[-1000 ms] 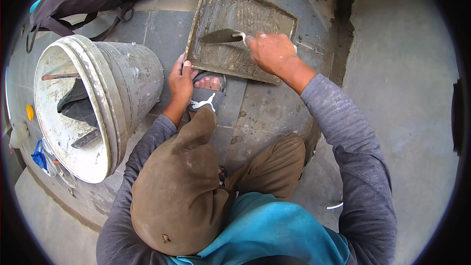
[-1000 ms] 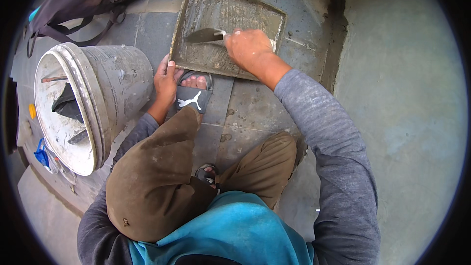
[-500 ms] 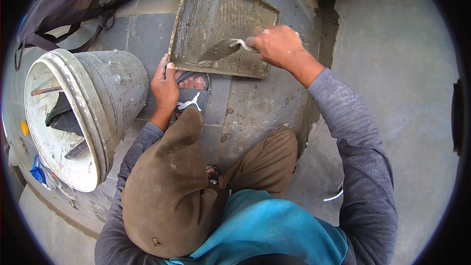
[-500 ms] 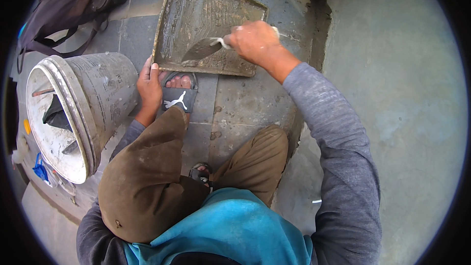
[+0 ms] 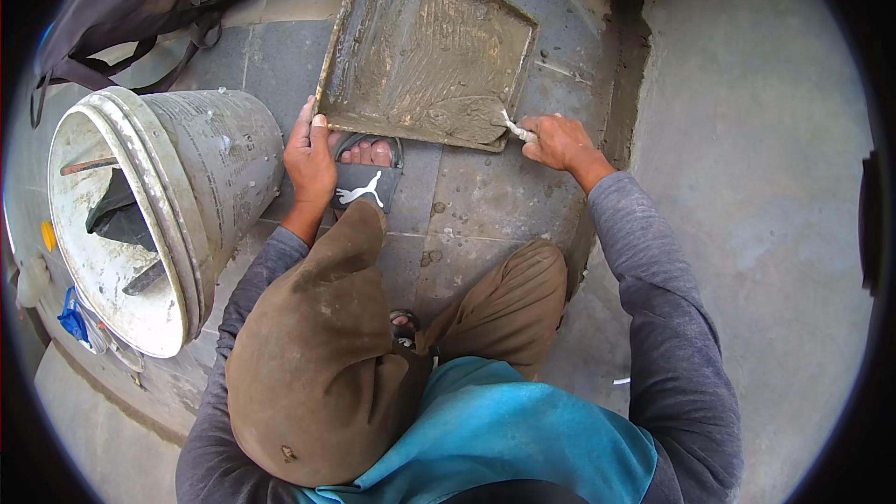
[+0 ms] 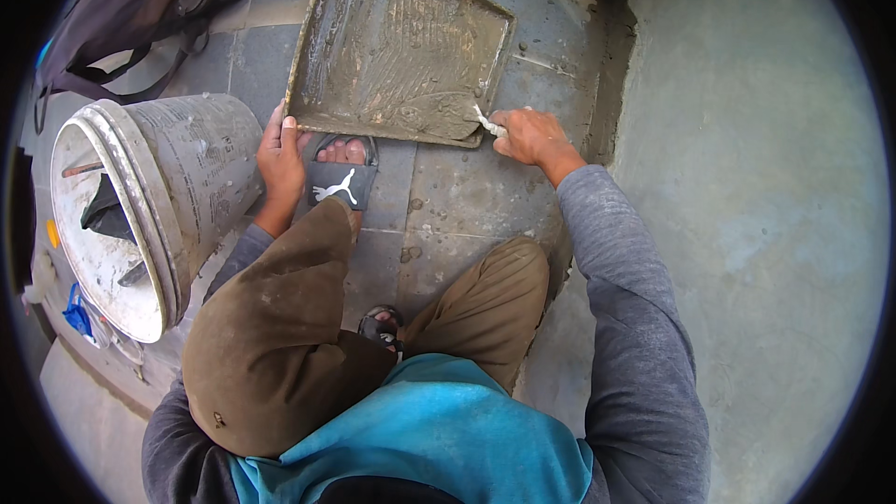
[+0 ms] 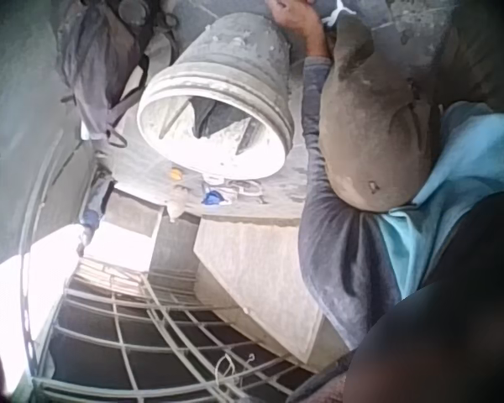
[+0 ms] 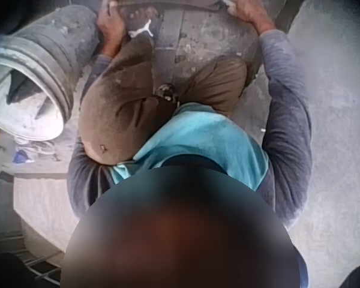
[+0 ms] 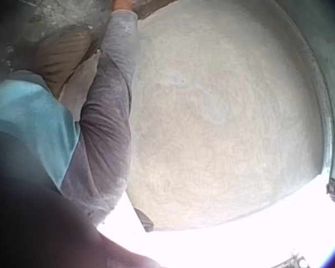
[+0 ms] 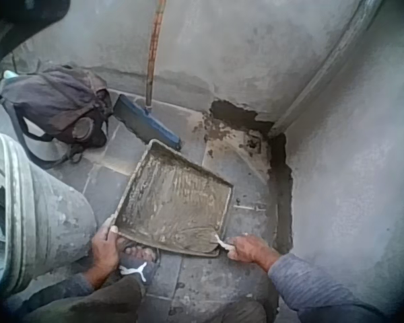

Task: Applying cement to a wall corner using a trowel.

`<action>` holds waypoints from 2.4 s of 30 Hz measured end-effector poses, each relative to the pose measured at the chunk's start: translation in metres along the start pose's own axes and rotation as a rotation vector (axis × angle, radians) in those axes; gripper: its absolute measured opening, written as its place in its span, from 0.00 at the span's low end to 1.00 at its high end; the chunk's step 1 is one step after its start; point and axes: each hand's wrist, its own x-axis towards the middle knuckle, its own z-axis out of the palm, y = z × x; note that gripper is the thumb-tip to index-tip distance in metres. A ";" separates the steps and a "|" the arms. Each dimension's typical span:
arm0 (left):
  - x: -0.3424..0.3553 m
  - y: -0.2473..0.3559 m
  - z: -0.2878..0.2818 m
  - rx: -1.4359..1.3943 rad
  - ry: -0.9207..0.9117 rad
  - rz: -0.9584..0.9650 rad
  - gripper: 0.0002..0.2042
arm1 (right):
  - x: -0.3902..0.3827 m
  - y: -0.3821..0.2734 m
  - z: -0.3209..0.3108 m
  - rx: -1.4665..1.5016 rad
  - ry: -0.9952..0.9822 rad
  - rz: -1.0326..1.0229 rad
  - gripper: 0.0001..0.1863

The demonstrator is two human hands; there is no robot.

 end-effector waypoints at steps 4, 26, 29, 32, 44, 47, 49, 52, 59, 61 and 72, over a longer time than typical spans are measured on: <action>0.000 0.003 0.002 0.021 -0.001 0.023 0.19 | 0.010 -0.015 -0.016 0.030 -0.011 -0.110 0.23; -0.002 0.006 -0.005 0.069 -0.076 0.016 0.20 | 0.057 -0.094 -0.089 0.273 -0.068 -0.532 0.19; 0.005 -0.006 -0.002 0.026 -0.054 -0.090 0.20 | 0.044 -0.064 -0.050 0.514 -0.039 -0.522 0.19; 0.011 -0.005 -0.021 0.032 -0.019 -0.135 0.21 | 0.026 -0.066 -0.019 0.665 0.051 -0.380 0.19; -0.011 -0.030 -0.020 0.087 0.204 -0.138 0.22 | -0.041 -0.014 -0.040 1.674 -0.398 -0.152 0.20; -0.036 -0.043 -0.029 0.269 0.146 -0.169 0.20 | -0.030 0.056 -0.019 2.000 -0.455 -0.052 0.20; -0.039 -0.044 -0.027 0.285 0.073 -0.195 0.19 | -0.018 0.117 0.002 2.223 -0.227 0.059 0.19; -0.039 -0.037 -0.019 0.281 0.005 -0.210 0.16 | -0.032 0.145 0.004 2.226 0.112 0.295 0.17; -0.039 -0.047 -0.020 0.312 -0.207 -0.322 0.11 | -0.023 0.061 0.015 1.363 0.411 0.501 0.19; -0.037 -0.045 -0.016 0.320 -0.201 -0.350 0.11 | 0.000 0.070 0.024 1.207 0.451 0.592 0.20; -0.043 -0.039 -0.018 0.307 -0.223 -0.315 0.11 | 0.071 0.109 0.043 0.822 0.678 0.935 0.28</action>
